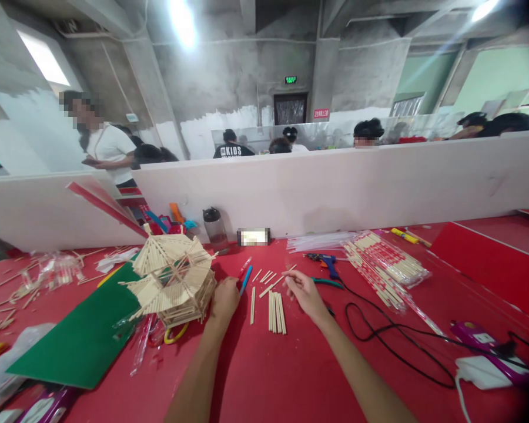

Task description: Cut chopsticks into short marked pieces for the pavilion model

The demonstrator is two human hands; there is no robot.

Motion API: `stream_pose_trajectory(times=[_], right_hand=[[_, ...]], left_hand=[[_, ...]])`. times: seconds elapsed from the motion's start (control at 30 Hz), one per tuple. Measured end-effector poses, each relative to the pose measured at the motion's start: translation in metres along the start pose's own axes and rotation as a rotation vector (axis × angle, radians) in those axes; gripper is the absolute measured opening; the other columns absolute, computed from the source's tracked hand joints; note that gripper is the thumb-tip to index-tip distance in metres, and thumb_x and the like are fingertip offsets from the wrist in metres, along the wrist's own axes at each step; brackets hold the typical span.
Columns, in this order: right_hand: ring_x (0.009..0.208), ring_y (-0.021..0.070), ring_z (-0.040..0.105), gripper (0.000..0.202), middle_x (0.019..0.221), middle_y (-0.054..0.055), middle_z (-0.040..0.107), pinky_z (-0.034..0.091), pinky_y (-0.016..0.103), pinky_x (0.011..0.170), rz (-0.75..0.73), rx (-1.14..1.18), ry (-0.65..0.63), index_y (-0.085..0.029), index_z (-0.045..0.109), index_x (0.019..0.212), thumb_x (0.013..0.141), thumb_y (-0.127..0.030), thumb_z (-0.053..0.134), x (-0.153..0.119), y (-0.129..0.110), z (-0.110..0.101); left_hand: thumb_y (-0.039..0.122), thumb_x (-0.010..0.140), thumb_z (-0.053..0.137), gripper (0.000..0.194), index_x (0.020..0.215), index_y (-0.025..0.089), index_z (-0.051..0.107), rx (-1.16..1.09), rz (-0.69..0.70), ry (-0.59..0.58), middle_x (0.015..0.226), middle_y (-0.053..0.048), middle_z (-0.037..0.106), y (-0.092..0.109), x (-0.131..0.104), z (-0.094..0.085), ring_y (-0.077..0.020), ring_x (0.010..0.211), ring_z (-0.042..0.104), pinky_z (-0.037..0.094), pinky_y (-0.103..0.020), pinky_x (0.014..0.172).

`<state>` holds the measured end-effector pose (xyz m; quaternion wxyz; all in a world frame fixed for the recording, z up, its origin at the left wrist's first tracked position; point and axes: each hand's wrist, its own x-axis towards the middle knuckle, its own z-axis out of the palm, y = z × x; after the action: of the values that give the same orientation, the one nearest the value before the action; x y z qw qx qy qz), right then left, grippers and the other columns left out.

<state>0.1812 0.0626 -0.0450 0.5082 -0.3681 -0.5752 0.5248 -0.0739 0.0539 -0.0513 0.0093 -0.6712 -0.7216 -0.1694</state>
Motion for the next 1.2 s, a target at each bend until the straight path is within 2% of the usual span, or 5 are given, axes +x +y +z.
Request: stream_pose_trajectory(times=[0.17, 0.33, 0.47, 0.77, 1.2], right_hand=[[0.058, 0.0124, 0.057, 0.032, 0.079, 0.003, 0.064, 0.044, 0.021, 0.047, -0.011, 0.023, -0.025, -0.019, 0.064, 0.102, 0.083, -0.045, 0.061, -0.002, -0.002, 0.003], [0.073, 0.0158, 0.065, 0.051, 0.097, 0.005, 0.067, 0.051, 0.023, 0.056, 0.021, 0.155, -0.060, -0.026, 0.053, 0.126, 0.081, -0.044, 0.065, -0.007, -0.004, 0.011], [0.073, 0.0168, 0.065, 0.039, 0.088, 0.005, 0.068, 0.053, 0.027, 0.063, -0.047, 0.098, 0.023, -0.020, 0.063, 0.109, 0.079, -0.043, 0.068, -0.005, -0.001, 0.009], [0.071, 0.0199, 0.065, 0.033, 0.081, 0.007, 0.070, 0.054, 0.033, 0.070, -0.101, -0.003, 0.148, -0.017, 0.067, 0.087, 0.075, -0.047, 0.071, 0.005, 0.005, -0.011], [0.068, 0.0173, 0.062, 0.028, 0.078, 0.004, 0.068, 0.051, 0.029, 0.064, -0.106, 0.031, -0.043, -0.018, 0.068, 0.089, 0.080, -0.044, 0.067, 0.000, -0.001, -0.004]], left_hand=[[0.018, 0.092, 0.046, 0.024, 0.103, 0.018, 0.068, -0.282, 0.217, 0.231, 0.105, -0.008, 0.069, 0.025, -0.009, -0.012, -0.0186, 0.100, 0.062, 0.045, -0.032, 0.095], [0.013, 0.095, 0.040, 0.028, 0.104, 0.021, 0.066, -0.522, 0.507, 0.164, 0.105, -0.005, 0.065, 0.057, -0.022, -0.011, -0.0133, 0.099, 0.061, 0.048, -0.027, 0.091], [0.008, 0.092, 0.041, 0.030, 0.103, 0.021, 0.066, -0.436, 0.660, 0.089, 0.105, -0.006, 0.064, 0.064, -0.027, -0.007, -0.0148, 0.101, 0.059, 0.049, -0.031, 0.090], [-0.003, 0.077, 0.047, 0.038, 0.100, 0.020, 0.067, -0.307, 0.492, 0.244, 0.105, -0.008, 0.064, 0.049, -0.023, -0.010, -0.0205, 0.101, 0.056, 0.046, -0.038, 0.092], [0.012, 0.091, 0.044, 0.032, 0.112, 0.024, 0.064, -0.312, 0.675, 0.132, 0.118, -0.008, 0.063, 0.074, -0.034, -0.008, -0.0187, 0.112, 0.057, 0.047, -0.041, 0.097]])
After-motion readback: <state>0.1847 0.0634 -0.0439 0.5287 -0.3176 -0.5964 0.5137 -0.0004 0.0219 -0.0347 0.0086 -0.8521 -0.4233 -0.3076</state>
